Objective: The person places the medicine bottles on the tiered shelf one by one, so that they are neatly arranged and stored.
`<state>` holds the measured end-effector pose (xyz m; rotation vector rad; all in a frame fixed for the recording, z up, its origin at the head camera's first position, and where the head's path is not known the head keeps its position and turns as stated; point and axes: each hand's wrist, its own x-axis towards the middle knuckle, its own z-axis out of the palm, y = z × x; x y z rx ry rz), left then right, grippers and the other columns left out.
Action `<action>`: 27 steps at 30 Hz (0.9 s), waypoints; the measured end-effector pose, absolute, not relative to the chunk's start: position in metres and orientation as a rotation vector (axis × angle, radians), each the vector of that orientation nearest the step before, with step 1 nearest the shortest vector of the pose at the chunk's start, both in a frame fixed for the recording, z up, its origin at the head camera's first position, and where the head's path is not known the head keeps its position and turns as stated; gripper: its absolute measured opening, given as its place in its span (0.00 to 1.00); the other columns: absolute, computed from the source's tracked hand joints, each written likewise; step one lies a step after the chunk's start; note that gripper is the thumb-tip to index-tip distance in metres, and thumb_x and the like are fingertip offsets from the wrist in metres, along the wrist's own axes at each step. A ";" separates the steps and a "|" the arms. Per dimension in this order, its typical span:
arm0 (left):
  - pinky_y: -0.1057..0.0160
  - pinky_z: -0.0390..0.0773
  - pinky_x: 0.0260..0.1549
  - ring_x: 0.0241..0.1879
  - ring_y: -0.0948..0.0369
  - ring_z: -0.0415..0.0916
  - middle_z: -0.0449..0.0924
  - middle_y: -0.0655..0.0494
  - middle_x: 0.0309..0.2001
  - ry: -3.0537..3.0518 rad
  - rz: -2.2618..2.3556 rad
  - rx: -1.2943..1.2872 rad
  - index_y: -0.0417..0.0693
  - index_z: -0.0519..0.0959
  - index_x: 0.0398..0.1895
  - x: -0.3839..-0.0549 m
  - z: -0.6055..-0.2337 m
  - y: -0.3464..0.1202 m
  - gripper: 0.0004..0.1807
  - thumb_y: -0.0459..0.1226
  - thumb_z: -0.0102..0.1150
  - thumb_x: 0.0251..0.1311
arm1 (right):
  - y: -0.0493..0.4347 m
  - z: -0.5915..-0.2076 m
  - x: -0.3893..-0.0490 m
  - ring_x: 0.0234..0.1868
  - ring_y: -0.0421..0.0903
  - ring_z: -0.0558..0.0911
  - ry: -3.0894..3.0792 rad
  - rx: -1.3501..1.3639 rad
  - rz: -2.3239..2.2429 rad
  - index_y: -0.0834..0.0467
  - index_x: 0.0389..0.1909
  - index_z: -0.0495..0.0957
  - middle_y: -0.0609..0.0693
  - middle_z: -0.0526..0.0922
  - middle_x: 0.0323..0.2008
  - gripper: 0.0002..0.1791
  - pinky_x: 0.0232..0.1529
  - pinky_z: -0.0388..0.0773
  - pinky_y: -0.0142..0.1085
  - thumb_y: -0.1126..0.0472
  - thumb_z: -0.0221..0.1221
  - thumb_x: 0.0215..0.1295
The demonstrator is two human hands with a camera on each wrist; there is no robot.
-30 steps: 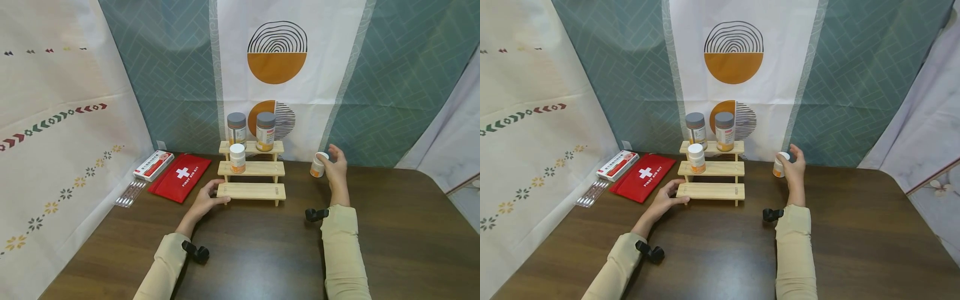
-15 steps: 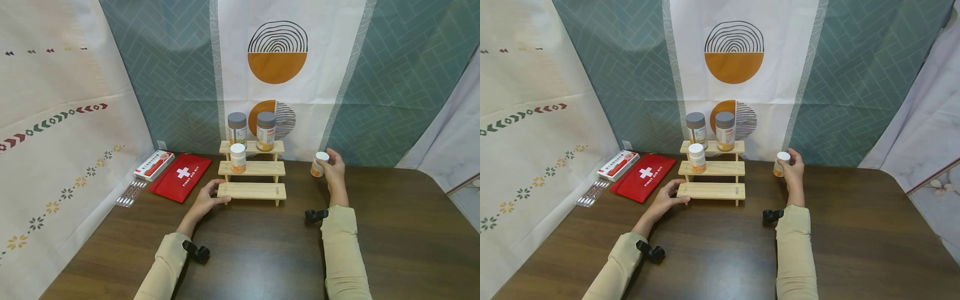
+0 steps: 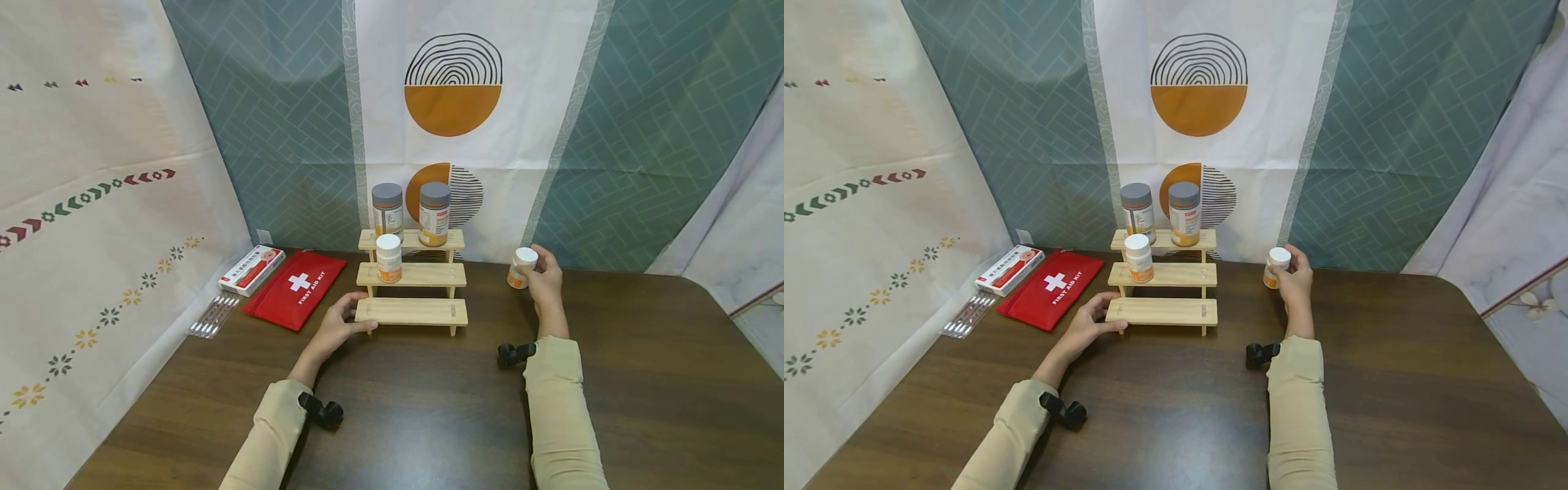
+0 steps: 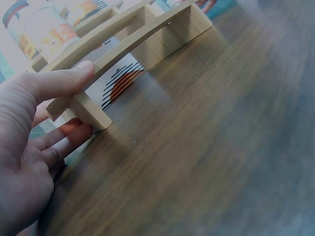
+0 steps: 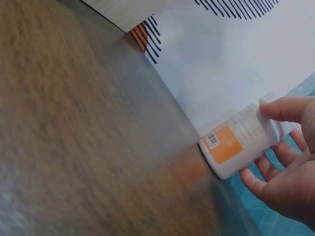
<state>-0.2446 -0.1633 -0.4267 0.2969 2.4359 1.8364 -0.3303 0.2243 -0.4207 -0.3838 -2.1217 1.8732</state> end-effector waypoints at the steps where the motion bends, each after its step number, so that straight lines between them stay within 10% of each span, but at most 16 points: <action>1: 0.64 0.73 0.43 0.45 0.58 0.75 0.76 0.36 0.55 2.436 1.836 0.297 0.38 0.70 0.62 -0.245 -0.427 -0.163 0.32 0.30 0.68 0.53 | 0.224 -0.420 -0.330 0.47 0.31 0.67 -2.122 -0.387 1.875 0.59 0.71 0.61 0.57 0.69 0.65 0.35 0.63 0.65 0.36 0.71 0.57 0.63; 14: 0.64 0.73 0.43 0.45 0.56 0.74 0.75 0.36 0.56 2.431 1.820 0.300 0.38 0.69 0.63 -0.245 -0.427 -0.163 0.32 0.30 0.67 0.54 | 0.228 -0.427 -0.325 0.65 0.53 0.68 -2.089 -0.288 1.905 0.56 0.69 0.65 0.61 0.67 0.69 0.34 0.69 0.64 0.44 0.66 0.61 0.62; 27: 0.64 0.73 0.44 0.46 0.56 0.74 0.75 0.36 0.56 2.433 1.834 0.301 0.38 0.69 0.63 -0.244 -0.426 -0.163 0.32 0.30 0.67 0.53 | 0.228 -0.420 -0.327 0.66 0.51 0.66 -2.119 -0.421 1.892 0.56 0.72 0.61 0.56 0.64 0.72 0.35 0.70 0.63 0.46 0.70 0.59 0.63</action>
